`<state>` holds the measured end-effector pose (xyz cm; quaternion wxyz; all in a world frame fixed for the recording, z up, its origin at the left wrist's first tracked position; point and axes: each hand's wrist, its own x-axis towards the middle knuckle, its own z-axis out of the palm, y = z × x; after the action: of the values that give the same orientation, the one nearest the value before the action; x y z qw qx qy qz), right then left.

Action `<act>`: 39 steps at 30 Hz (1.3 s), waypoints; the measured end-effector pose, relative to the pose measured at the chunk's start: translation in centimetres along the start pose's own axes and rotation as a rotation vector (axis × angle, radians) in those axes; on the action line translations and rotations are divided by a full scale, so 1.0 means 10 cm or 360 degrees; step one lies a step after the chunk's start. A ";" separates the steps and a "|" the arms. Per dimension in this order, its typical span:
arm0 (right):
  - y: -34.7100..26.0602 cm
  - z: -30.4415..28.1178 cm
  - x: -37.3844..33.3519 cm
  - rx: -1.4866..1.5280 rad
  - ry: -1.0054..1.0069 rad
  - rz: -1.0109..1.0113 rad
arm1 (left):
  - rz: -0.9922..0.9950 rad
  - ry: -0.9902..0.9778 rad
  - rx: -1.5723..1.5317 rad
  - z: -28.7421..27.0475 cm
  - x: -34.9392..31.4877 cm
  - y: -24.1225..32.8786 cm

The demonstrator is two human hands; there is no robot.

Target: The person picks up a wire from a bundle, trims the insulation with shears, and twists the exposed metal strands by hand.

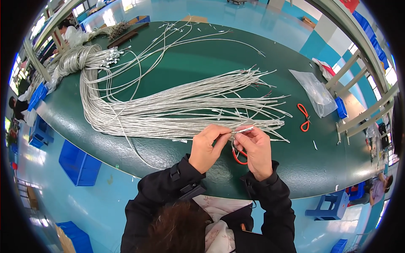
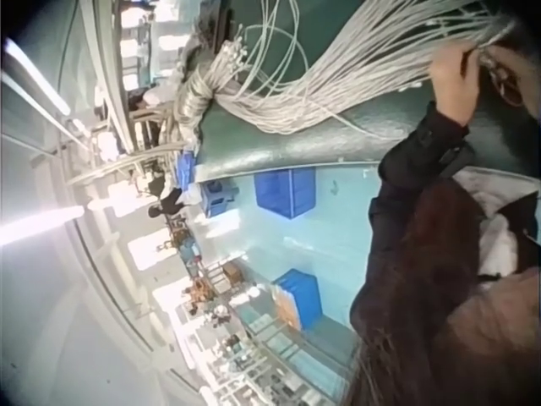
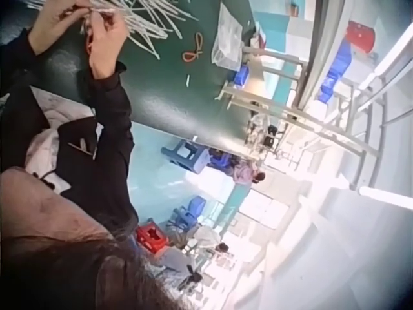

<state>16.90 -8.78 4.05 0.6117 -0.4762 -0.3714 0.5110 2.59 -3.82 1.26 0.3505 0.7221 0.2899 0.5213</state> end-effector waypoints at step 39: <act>-0.06 -0.51 0.23 -0.0781 0.0405 -0.0559 | -0.0894 -0.0560 -0.1290 -0.06 0.08 -0.14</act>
<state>22.32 -7.57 3.17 0.5991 -0.5981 -0.4804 0.2294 2.15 -2.30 0.72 0.7716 0.4994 0.1841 0.3482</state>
